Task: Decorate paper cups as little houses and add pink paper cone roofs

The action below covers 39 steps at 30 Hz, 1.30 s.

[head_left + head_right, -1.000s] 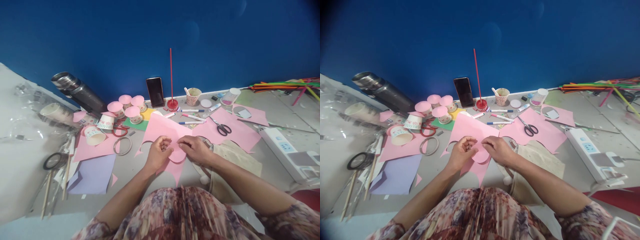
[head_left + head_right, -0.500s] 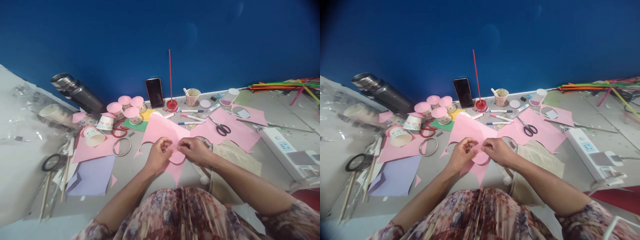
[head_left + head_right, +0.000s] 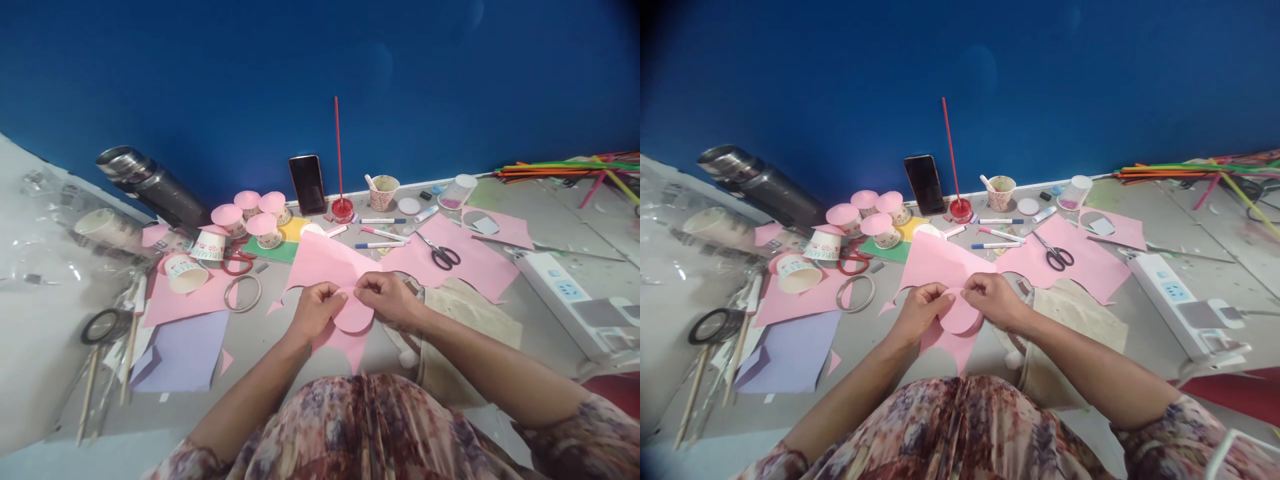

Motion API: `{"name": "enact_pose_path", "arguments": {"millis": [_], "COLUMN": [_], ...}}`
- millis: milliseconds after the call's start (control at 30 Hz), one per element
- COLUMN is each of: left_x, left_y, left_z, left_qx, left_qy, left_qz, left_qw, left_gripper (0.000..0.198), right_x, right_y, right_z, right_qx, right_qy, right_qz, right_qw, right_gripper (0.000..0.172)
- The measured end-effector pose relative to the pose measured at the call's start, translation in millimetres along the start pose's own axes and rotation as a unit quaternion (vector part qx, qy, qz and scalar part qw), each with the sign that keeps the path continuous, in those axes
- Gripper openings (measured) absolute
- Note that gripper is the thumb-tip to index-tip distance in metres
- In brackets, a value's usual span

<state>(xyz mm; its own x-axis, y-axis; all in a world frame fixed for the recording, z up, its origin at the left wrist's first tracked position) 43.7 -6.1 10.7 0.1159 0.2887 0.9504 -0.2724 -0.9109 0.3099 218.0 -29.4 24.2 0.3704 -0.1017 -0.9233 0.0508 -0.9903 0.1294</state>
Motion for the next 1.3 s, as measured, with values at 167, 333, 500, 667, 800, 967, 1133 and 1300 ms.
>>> {"name": "enact_pose_path", "arguments": {"millis": [167,333,500,667,800,967,1133,1300], "left_x": [-3.0,-5.9,-3.9,-0.5,1.1,-0.9,-1.9,1.9], "left_y": [-1.0,-1.7,-1.9,-1.2,0.2,0.9,0.6,3.1], "left_z": [-4.9,-6.4,-4.4,-2.8,-3.5,-2.9,-3.6,-3.7], "left_qx": [0.023,0.032,0.025,0.006,-0.008,-0.014,0.007,-0.002], "left_qy": [0.004,0.006,0.009,0.012,0.012,0.036,0.085,0.113], "left_qz": [-0.006,-0.008,-0.008,-0.007,-0.007,-0.025,-0.025,-0.004], "left_qw": [1.0,0.999,1.0,1.0,1.0,0.999,0.996,0.994], "left_gripper": [0.03,0.031,0.032,0.035,0.036,0.037,0.044,0.042], "right_x": [0.7,-1.8,-1.6,0.0,1.6,2.5,0.8,-0.5], "right_y": [-1.5,-1.1,-1.4,-1.2,-1.2,-1.2,-0.3,-1.0], "right_z": [-5.4,-5.0,-1.1,-3.2,-4.1,-3.4,-3.3,-8.3], "right_qx": [-0.025,-0.056,-0.056,-0.035,-0.026,-0.03,-0.027,0.003], "right_qy": [-0.032,-0.049,-0.054,-0.058,-0.064,-0.071,-0.076,-0.073], "right_qz": [0.044,0.067,0.069,0.066,0.064,0.068,0.069,0.06], "right_qw": [0.998,0.995,0.995,0.996,0.996,0.995,0.994,0.996], "right_gripper": [0.024,0.023,0.018,0.021,0.022,0.021,0.021,0.025]}}
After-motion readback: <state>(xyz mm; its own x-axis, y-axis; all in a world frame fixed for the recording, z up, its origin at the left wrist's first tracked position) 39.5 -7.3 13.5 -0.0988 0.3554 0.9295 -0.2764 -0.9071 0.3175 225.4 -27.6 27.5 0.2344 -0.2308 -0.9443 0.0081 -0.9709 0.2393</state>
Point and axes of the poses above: each hand's wrist, its own y-axis away from the middle knuckle, its own z-axis out of the palm, x = y × z, the point moved 5 cm from there along -y, towards the middle knuckle, and after that the axes turned 3 degrees about x, right-handed, at the moved point
